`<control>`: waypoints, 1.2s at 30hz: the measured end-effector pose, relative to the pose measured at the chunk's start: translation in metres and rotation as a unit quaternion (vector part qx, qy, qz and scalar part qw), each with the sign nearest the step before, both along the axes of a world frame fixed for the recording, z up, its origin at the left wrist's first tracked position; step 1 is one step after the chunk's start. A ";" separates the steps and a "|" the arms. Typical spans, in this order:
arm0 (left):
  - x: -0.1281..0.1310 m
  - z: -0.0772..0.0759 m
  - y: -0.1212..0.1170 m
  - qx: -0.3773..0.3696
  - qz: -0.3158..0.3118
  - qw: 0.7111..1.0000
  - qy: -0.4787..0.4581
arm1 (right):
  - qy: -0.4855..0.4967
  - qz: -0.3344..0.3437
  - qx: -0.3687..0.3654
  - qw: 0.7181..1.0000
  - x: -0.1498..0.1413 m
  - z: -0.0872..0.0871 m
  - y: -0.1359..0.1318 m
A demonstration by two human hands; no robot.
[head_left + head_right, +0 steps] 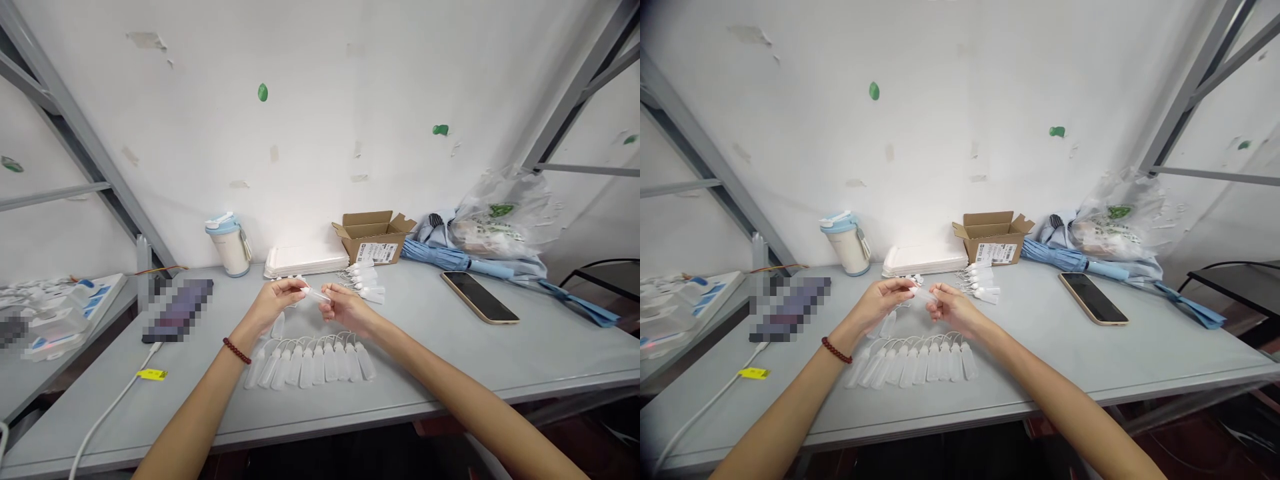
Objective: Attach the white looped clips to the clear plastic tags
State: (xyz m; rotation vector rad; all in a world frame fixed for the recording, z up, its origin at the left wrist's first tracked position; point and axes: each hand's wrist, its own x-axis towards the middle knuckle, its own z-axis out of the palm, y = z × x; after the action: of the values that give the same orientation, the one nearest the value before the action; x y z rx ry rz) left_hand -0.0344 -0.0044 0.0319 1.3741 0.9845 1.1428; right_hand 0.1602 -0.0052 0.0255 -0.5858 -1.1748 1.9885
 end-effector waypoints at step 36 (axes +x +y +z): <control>0.009 0.003 -0.005 -0.072 0.010 0.990 0.119 | -0.068 -0.065 0.089 0.992 0.001 -0.003 0.000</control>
State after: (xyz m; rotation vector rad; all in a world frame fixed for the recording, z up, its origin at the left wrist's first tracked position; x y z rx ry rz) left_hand -0.0253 -0.0094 0.0344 1.4067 1.2300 0.9169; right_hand 0.1610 -0.0048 0.0221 -0.6967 -1.3449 1.7352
